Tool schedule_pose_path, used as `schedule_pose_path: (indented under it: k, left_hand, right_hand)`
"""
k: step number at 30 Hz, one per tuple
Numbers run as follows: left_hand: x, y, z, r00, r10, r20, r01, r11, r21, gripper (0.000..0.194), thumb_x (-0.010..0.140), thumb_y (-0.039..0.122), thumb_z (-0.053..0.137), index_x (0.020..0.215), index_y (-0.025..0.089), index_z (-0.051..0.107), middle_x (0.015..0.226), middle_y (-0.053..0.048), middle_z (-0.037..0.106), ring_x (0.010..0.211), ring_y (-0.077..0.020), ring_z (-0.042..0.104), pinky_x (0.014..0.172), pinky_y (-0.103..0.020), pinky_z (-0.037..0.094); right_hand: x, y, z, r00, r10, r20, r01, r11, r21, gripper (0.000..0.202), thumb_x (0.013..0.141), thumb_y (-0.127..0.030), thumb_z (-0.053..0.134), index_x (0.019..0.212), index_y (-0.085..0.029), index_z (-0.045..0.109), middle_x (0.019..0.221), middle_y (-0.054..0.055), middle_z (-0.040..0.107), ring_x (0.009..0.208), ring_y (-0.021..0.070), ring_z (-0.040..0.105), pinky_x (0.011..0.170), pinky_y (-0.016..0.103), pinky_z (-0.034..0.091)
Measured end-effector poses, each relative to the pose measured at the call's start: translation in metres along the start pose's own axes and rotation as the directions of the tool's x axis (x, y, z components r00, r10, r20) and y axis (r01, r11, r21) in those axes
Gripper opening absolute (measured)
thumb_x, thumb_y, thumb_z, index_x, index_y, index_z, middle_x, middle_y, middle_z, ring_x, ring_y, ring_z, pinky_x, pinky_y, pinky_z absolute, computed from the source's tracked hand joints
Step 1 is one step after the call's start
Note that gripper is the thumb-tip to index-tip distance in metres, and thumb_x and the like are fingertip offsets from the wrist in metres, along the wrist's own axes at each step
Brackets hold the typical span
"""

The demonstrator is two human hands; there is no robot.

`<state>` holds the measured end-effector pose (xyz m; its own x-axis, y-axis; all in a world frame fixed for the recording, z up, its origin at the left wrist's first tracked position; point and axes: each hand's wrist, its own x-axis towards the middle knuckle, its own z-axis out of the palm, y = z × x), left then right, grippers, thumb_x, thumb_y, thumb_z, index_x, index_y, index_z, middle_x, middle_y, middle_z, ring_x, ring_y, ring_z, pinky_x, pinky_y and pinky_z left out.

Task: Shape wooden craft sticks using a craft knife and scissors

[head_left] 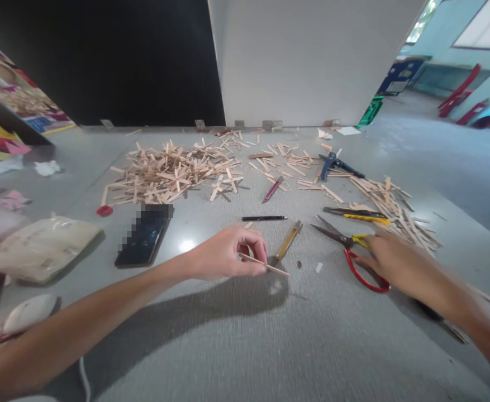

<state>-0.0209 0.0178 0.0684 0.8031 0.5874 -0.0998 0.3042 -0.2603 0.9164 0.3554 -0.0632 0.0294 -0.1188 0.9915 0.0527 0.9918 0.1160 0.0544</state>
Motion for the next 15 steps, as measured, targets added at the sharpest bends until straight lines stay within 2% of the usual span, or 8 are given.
schedule_pose_path:
  k: [1, 3, 4, 6, 8, 9, 13, 15]
  left_hand:
    - [0.0, -0.006, 0.002, 0.999, -0.029, 0.018, 0.03, 0.997, -0.069, 0.016, 0.081, 0.029, 0.082, 0.075, 0.019, 0.072, 0.088, -0.004, 0.075, 0.08, -0.0175, 0.066, 0.074, -0.028, 0.05]
    - [0.001, -0.015, 0.007, 0.997, -0.057, 0.052, 0.066, 0.976, -0.206, 0.024, 0.081, 0.033, 0.084, 0.072, 0.019, 0.067, 0.089, -0.005, 0.075, 0.084, -0.0186, 0.069, 0.08, -0.031, 0.053]
    - [0.001, -0.019, 0.009, 0.997, -0.05, 0.055, 0.063, 0.962, -0.266, 0.028, 0.082, 0.034, 0.085, 0.071, 0.018, 0.064, 0.095, -0.007, 0.076, 0.088, -0.0193, 0.071, 0.084, -0.033, 0.054]
    - [0.001, -0.024, 0.013, 0.999, -0.024, 0.024, 0.031, 0.925, -0.379, 0.037, 0.085, 0.036, 0.085, 0.07, 0.018, 0.056, 0.11, -0.011, 0.078, 0.094, -0.0196, 0.074, 0.086, -0.033, 0.055]
    - [0.001, -0.026, 0.017, 0.999, -0.025, -0.021, 0.012, 0.88, -0.474, 0.044, 0.089, 0.037, 0.083, 0.071, 0.018, 0.048, 0.112, -0.013, 0.079, 0.087, -0.0173, 0.076, 0.078, -0.029, 0.054]
    - [0.001, -0.026, 0.018, 0.999, -0.04, -0.034, 0.017, 0.859, -0.512, 0.045, 0.091, 0.038, 0.083, 0.073, 0.019, 0.046, 0.106, -0.012, 0.079, 0.079, -0.0155, 0.076, 0.071, -0.026, 0.053]
    - [0.003, -0.029, 0.02, 0.993, -0.112, -0.043, 0.069, 0.829, -0.555, 0.042, 0.096, 0.044, 0.079, 0.084, 0.022, 0.045, 0.082, -0.004, 0.078, 0.057, -0.0121, 0.07, 0.054, -0.021, 0.046]
    - [0.005, -0.033, 0.018, 0.988, -0.141, -0.054, 0.094, 0.854, -0.511, 0.036, 0.095, 0.043, 0.079, 0.088, 0.022, 0.051, 0.078, -0.002, 0.076, 0.056, -0.0124, 0.069, 0.051, -0.021, 0.047]
  right_hand:
    - [0.002, -0.008, -0.001, 0.999, -0.018, -0.03, 0.017, 1.0, -0.004, 0.023, 0.093, -0.031, 0.065, 0.072, -0.022, 0.069, 0.082, 0.016, 0.075, 0.075, 0.0337, 0.073, 0.064, 0.041, 0.053]
    - [0.009, -0.03, -0.002, 0.993, -0.075, -0.086, 0.076, 0.997, 0.011, 0.024, 0.1, -0.018, 0.051, 0.095, -0.019, 0.075, 0.107, 0.019, 0.077, 0.096, 0.035, 0.075, 0.081, 0.046, 0.058]
    - [0.013, -0.043, -0.002, 0.985, -0.142, -0.098, 0.147, 0.988, 0.038, 0.031, 0.103, -0.013, 0.046, 0.114, -0.019, 0.074, 0.123, 0.017, 0.075, 0.107, 0.0324, 0.075, 0.089, 0.045, 0.059]
    - [0.023, -0.068, -0.001, 0.912, -0.387, -0.138, 0.398, 0.915, 0.068, 0.05, 0.1, 0.0, 0.042, 0.141, -0.017, 0.064, 0.147, 0.018, 0.067, 0.13, 0.0311, 0.067, 0.101, 0.044, 0.058]
    - [0.032, -0.088, 0.003, 0.838, -0.527, -0.145, 0.531, 0.847, -0.012, 0.054, 0.097, 0.006, 0.042, 0.14, -0.017, 0.064, 0.143, 0.017, 0.07, 0.133, 0.0297, 0.066, 0.105, 0.043, 0.057]
    - [0.036, -0.095, 0.005, 0.824, -0.55, -0.134, 0.55, 0.834, -0.042, 0.05, 0.097, 0.007, 0.043, 0.135, -0.016, 0.067, 0.137, 0.017, 0.073, 0.129, 0.0301, 0.067, 0.104, 0.043, 0.056]
    - [0.045, -0.104, 0.016, 0.86, -0.487, -0.153, 0.482, 0.873, -0.072, 0.033, 0.096, 0.006, 0.048, 0.106, -0.014, 0.072, 0.105, 0.017, 0.078, 0.101, 0.0313, 0.073, 0.091, 0.042, 0.057]
    - [0.045, -0.101, 0.02, 0.892, -0.412, -0.186, 0.408, 0.911, -0.063, 0.034, 0.096, 0.008, 0.045, 0.104, -0.014, 0.07, 0.098, 0.017, 0.077, 0.093, 0.0314, 0.074, 0.084, 0.041, 0.058]
